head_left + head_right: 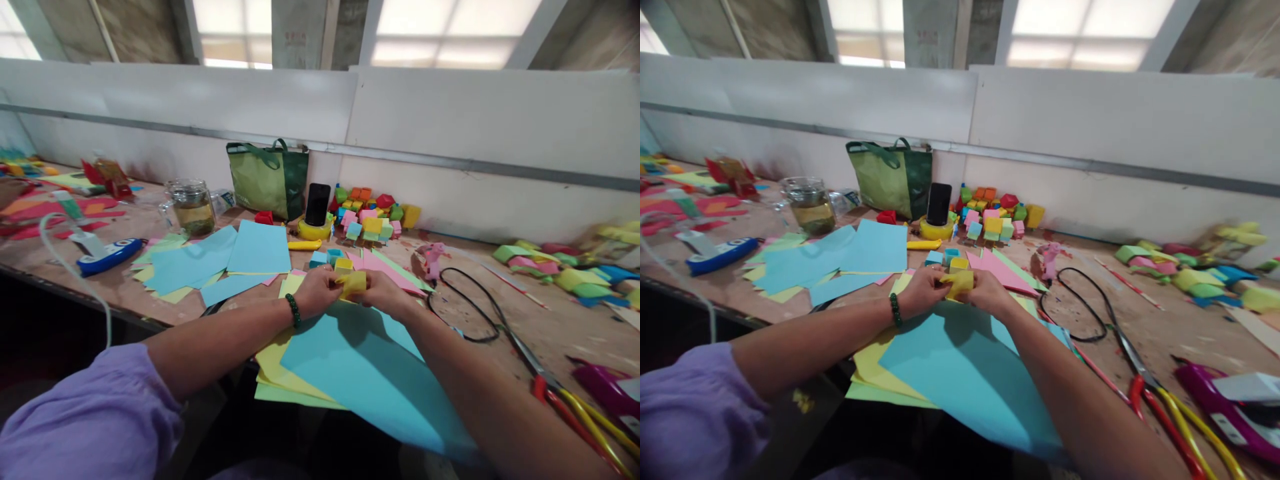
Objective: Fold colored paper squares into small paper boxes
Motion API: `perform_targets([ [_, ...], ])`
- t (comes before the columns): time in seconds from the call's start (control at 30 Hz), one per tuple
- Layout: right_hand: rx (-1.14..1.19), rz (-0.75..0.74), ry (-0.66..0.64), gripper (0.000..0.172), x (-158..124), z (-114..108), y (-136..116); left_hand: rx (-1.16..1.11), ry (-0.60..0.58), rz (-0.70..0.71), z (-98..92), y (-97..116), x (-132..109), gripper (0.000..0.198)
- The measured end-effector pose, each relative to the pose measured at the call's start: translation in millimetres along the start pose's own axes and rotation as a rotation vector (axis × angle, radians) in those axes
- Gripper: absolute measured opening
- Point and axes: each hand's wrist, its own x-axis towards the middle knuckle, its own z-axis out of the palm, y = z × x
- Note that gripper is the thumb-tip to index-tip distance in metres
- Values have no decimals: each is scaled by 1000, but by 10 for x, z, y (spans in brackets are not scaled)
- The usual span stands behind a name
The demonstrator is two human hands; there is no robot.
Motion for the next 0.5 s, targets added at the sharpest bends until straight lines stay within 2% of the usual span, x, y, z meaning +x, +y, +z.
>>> perform_targets([
  [0.27,138,167,-92,29,-3,-136,-6,19,31,36,-21,57,-22,18],
  [0.5,175,139,-117,42,-11,-111,-64,12,-42,50,-61,98,-51,15],
])
